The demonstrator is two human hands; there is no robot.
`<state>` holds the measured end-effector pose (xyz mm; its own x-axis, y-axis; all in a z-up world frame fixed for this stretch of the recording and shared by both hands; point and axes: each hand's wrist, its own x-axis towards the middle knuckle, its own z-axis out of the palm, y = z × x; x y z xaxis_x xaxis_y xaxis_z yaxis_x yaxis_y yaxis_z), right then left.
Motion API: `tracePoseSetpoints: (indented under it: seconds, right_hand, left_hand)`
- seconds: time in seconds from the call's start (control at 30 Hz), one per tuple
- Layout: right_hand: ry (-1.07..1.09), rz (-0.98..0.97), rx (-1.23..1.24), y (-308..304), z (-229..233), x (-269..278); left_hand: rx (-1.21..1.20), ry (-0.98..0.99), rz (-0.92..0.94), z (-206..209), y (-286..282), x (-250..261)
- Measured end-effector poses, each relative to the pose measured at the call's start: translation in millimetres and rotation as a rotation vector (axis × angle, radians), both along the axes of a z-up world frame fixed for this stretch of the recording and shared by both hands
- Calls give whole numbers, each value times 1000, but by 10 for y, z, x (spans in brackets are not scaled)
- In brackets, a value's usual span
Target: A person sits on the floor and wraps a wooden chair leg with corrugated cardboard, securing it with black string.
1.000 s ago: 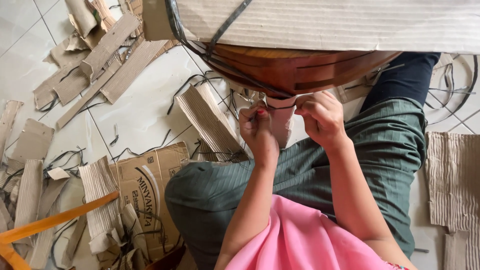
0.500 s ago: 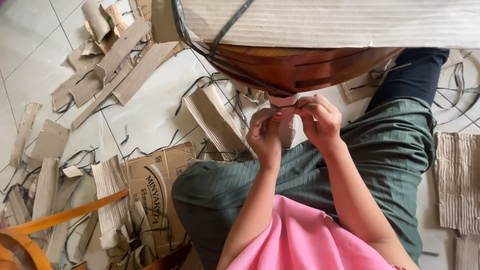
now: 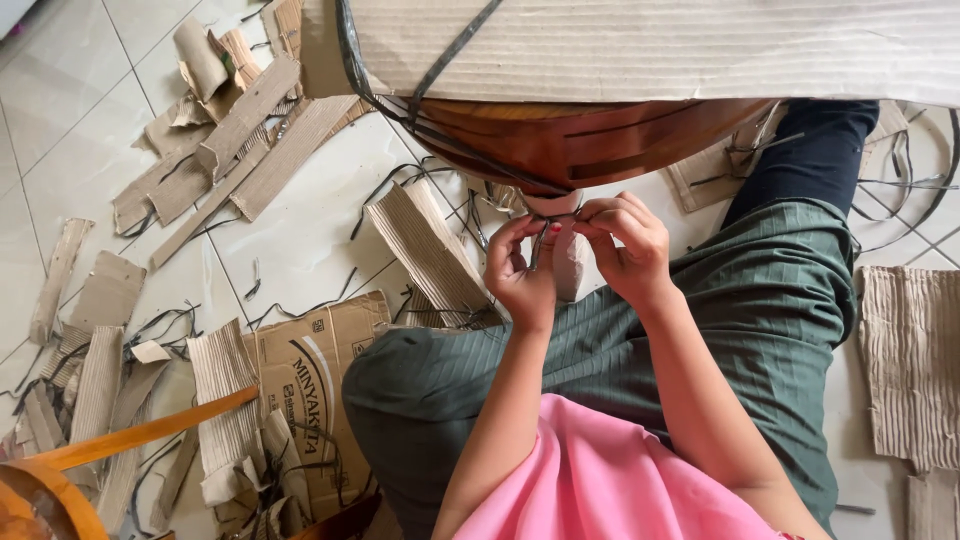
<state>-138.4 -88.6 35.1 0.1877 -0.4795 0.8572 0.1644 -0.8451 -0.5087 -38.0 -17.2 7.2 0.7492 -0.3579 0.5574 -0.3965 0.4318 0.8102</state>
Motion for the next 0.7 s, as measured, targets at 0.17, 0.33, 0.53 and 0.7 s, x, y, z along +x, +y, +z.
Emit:
tracePoseSetpoints:
  seconds: [0.17,0.33,0.53,0.7]
  right_hand:
    - [-3,0,13,-1,-15,-3]
    - [1,-4,21,-5,-33,-11]
    - [2,12,31,-2,-11,-6]
    - [-1,5,40,3,4,-9]
  left_hand:
    - [40,99,23,62,8,-17]
    - [64,386,-17,154,-12,-126]
    - [97,375,0,17,-47,-89]
    - [-42,116,119,-88,-72,-21]
